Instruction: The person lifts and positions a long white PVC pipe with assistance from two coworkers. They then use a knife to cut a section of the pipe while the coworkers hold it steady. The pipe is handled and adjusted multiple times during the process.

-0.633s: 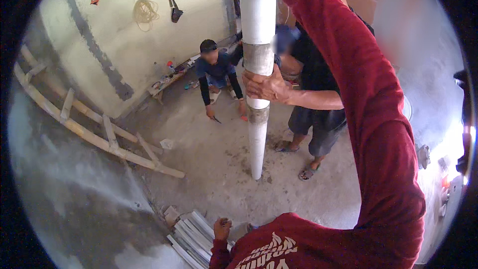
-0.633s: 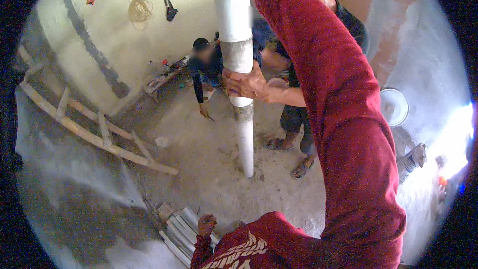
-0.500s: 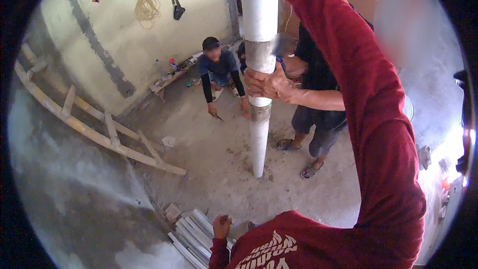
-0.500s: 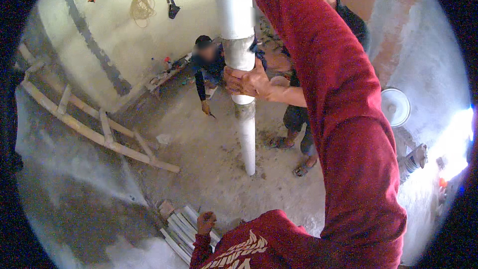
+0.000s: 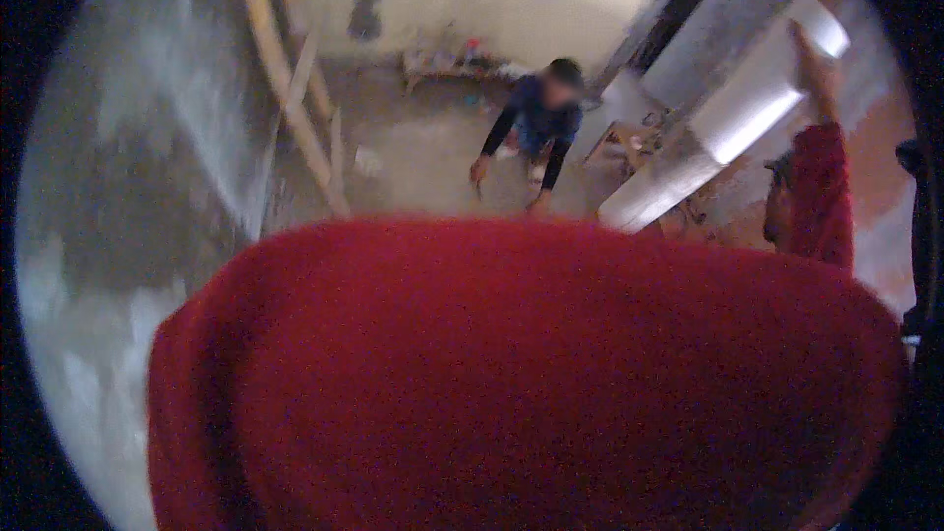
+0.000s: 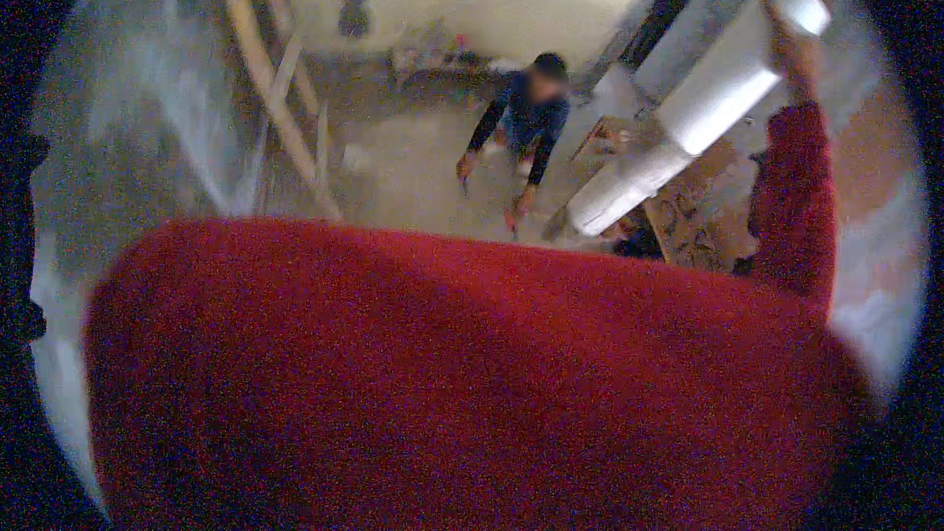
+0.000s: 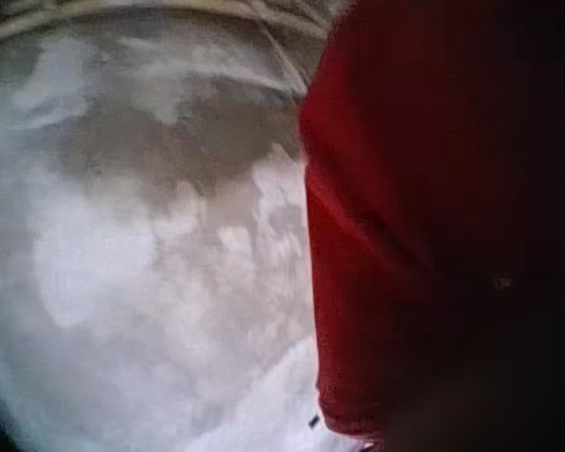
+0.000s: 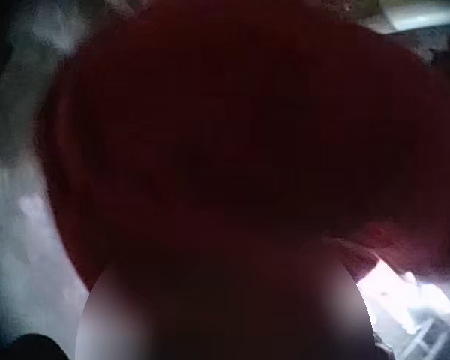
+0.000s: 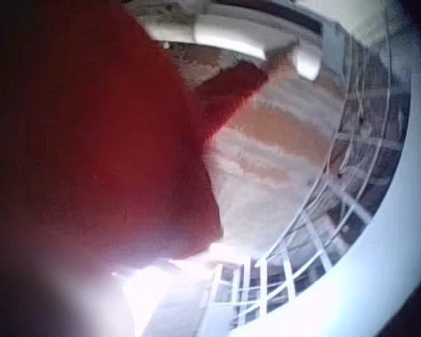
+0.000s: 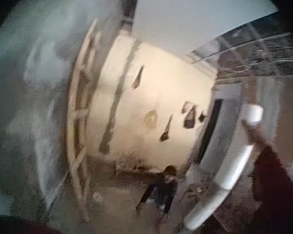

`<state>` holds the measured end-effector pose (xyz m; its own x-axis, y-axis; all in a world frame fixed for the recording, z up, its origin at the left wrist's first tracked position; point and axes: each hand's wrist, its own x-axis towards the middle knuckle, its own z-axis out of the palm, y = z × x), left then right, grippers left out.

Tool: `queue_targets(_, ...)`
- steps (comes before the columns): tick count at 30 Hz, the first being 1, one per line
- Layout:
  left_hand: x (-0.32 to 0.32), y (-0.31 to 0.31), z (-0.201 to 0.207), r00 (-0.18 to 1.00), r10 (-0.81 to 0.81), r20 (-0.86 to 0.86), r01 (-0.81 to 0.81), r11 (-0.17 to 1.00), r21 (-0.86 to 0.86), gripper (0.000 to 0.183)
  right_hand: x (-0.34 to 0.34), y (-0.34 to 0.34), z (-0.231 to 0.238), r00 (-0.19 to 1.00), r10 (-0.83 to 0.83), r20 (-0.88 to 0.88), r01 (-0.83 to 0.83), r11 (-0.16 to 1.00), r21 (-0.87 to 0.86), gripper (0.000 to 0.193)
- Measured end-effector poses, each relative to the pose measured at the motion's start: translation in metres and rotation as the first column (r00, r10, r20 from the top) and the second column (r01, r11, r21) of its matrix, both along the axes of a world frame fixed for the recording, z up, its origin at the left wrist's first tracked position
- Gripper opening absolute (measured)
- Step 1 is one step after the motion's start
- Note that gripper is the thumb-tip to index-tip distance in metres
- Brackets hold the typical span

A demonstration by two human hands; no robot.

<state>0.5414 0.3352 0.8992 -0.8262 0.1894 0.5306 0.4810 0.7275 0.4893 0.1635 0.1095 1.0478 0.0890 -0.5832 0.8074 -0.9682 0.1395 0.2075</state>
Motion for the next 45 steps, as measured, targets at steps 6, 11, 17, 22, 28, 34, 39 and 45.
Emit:
queue_targets(6,-0.051,0.031,-0.005,0.977,-0.195,0.087,0.179,0.970,0.167,0.027,-0.016,0.019,0.009,0.881,0.102,0.463,-0.058,0.992,-0.108,0.057)
queue_targets(11,-0.081,0.050,-0.010,0.959,-0.261,0.113,0.208,0.915,0.346,0.024,0.004,0.038,-0.011,0.649,0.442,0.619,-0.230,0.890,-0.395,0.062)
queue_targets(17,-0.062,0.064,-0.005,0.933,-0.351,0.081,0.231,0.757,0.612,0.022,0.024,0.042,-0.011,0.717,0.379,0.584,-0.159,0.906,-0.392,0.045)
queue_targets(22,-0.029,0.082,-0.027,0.933,-0.355,0.058,0.136,0.499,0.856,0.020,0.043,0.056,-0.003,0.740,0.492,0.459,-0.317,0.856,-0.408,0.044)
queue_targets(28,0.035,0.059,-0.162,0.923,0.118,0.366,-0.372,0.508,0.777,0.018,0.049,0.068,-0.001,0.686,0.499,0.529,-0.280,0.853,-0.442,0.056)
queue_targets(34,0.070,0.067,-0.357,0.746,0.208,0.633,-0.639,-0.046,0.768,0.014,0.045,0.074,-0.006,0.687,0.524,0.503,-0.317,0.839,-0.442,0.051)
queue_targets(39,0.104,0.084,-0.422,0.686,0.153,0.711,-0.690,-0.174,0.703,0.013,0.044,0.081,-0.004,0.613,0.529,0.587,-0.349,0.848,-0.399,0.051)
queue_targets(45,0.099,0.048,-0.430,0.711,0.264,0.651,-0.654,-0.090,0.751,0.010,0.041,0.085,-0.001,0.669,0.504,0.547,-0.305,0.857,-0.416,0.053)
